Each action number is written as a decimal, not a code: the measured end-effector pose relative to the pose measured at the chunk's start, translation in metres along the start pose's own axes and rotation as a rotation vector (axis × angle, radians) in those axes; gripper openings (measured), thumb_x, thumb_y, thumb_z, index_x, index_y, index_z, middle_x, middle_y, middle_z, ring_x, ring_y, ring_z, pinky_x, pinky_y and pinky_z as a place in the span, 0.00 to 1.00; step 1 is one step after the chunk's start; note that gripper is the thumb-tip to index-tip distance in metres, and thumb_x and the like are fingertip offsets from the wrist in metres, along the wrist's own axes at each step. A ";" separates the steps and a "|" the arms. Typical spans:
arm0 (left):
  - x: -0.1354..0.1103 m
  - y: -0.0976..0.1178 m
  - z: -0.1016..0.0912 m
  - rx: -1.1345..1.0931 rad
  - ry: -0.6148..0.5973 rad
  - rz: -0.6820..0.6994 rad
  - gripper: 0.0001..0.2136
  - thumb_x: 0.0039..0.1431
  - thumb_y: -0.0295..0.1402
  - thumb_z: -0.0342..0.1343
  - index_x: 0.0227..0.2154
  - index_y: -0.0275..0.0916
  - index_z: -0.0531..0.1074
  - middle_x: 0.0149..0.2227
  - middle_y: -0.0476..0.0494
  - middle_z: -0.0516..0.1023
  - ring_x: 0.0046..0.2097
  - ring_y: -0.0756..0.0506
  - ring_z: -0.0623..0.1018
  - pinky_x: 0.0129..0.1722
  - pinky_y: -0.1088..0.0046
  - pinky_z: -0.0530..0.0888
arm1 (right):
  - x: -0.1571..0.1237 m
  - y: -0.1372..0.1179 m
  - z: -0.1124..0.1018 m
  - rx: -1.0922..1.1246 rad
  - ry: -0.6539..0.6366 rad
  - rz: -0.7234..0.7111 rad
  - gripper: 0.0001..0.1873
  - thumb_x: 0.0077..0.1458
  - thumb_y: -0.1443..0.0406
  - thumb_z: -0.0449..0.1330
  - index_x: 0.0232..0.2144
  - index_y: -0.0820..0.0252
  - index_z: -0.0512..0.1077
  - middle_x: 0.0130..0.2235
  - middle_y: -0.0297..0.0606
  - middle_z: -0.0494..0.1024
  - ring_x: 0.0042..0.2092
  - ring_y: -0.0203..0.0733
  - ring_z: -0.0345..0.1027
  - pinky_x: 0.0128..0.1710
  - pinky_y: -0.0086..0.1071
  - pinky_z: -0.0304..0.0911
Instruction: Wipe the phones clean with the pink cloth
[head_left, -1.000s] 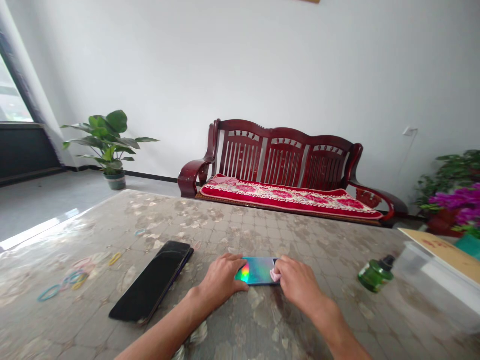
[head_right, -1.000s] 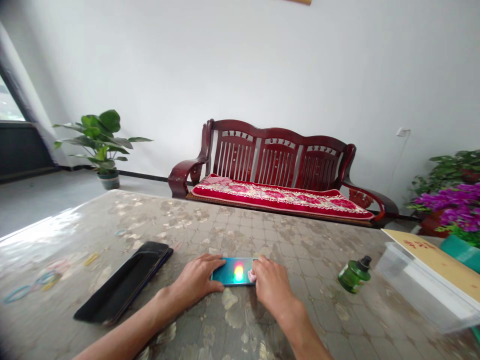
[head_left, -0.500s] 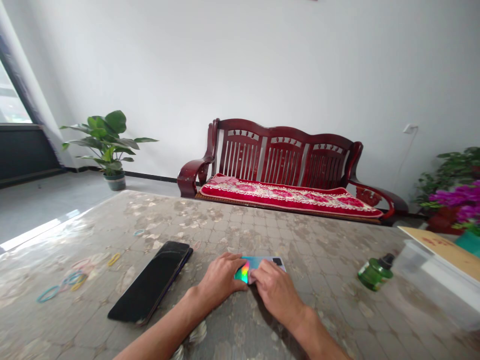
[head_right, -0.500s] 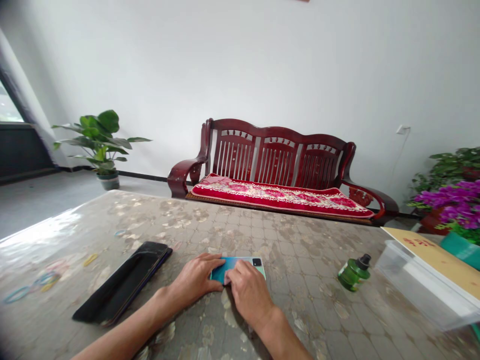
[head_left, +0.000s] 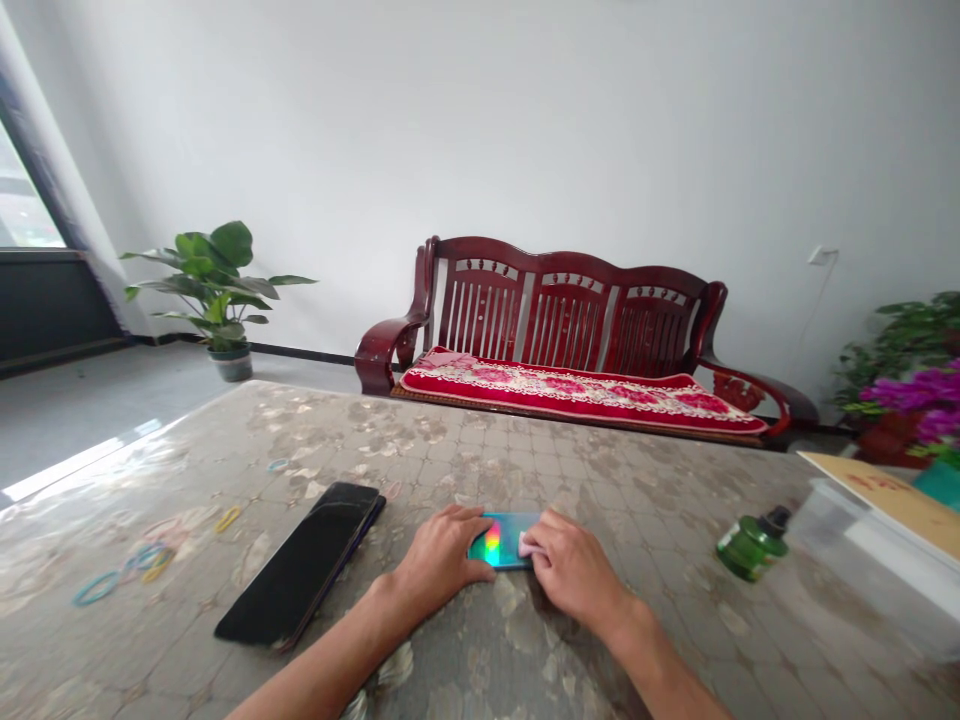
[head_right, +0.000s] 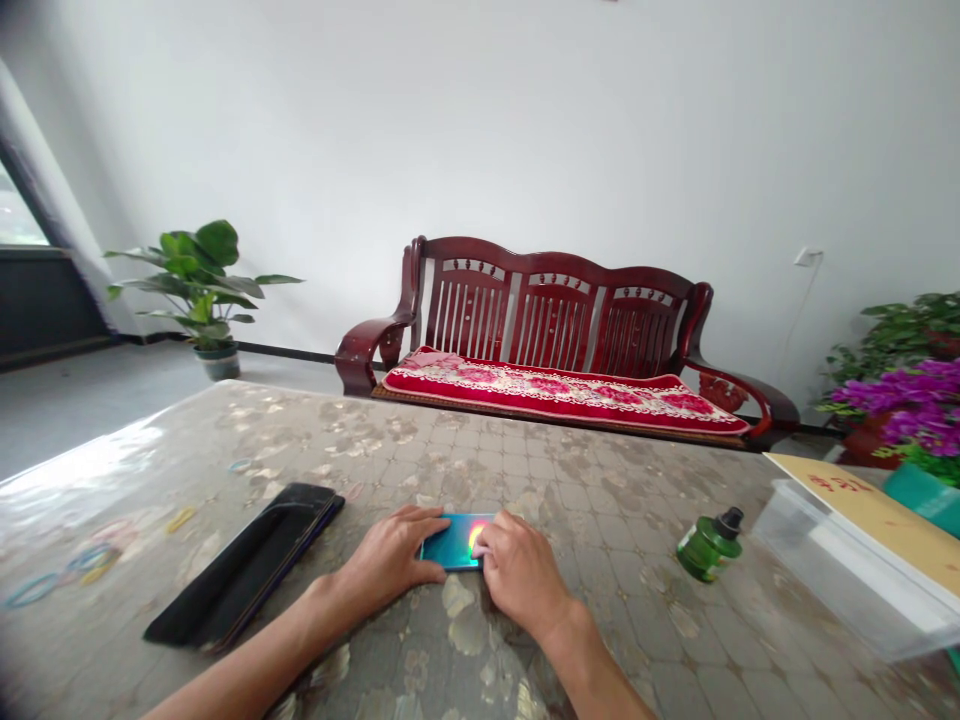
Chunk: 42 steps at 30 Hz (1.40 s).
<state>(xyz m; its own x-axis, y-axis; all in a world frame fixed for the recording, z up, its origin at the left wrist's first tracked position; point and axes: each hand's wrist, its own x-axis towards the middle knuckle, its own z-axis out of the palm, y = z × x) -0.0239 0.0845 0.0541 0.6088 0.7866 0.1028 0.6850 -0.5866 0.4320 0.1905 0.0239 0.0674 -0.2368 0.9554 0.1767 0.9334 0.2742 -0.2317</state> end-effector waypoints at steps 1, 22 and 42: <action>0.000 0.000 0.000 0.002 0.002 -0.001 0.25 0.50 0.42 0.67 0.52 0.45 0.75 0.58 0.41 0.74 0.58 0.38 0.73 0.58 0.63 0.67 | 0.001 0.001 -0.001 0.002 0.004 0.011 0.14 0.59 0.74 0.52 0.34 0.54 0.75 0.38 0.33 0.74 0.42 0.36 0.69 0.42 0.26 0.58; -0.002 0.001 -0.001 0.041 0.032 0.050 0.22 0.51 0.40 0.66 0.50 0.43 0.75 0.54 0.42 0.76 0.54 0.37 0.74 0.54 0.65 0.69 | 0.003 0.028 -0.025 -0.177 -0.136 0.320 0.06 0.57 0.65 0.59 0.29 0.57 0.77 0.35 0.40 0.80 0.38 0.44 0.72 0.32 0.31 0.52; -0.010 0.025 0.012 0.229 0.102 -0.083 0.20 0.55 0.41 0.63 0.48 0.38 0.72 0.46 0.39 0.74 0.49 0.36 0.72 0.49 0.60 0.69 | 0.007 0.026 0.008 -0.039 0.179 0.150 0.15 0.57 0.75 0.52 0.34 0.54 0.75 0.37 0.36 0.74 0.41 0.38 0.69 0.40 0.27 0.57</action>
<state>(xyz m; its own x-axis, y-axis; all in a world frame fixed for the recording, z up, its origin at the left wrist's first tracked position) -0.0076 0.0598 0.0534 0.5107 0.8427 0.1706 0.8110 -0.5380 0.2298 0.2107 0.0389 0.0553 -0.0466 0.9494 0.3105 0.9650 0.1231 -0.2315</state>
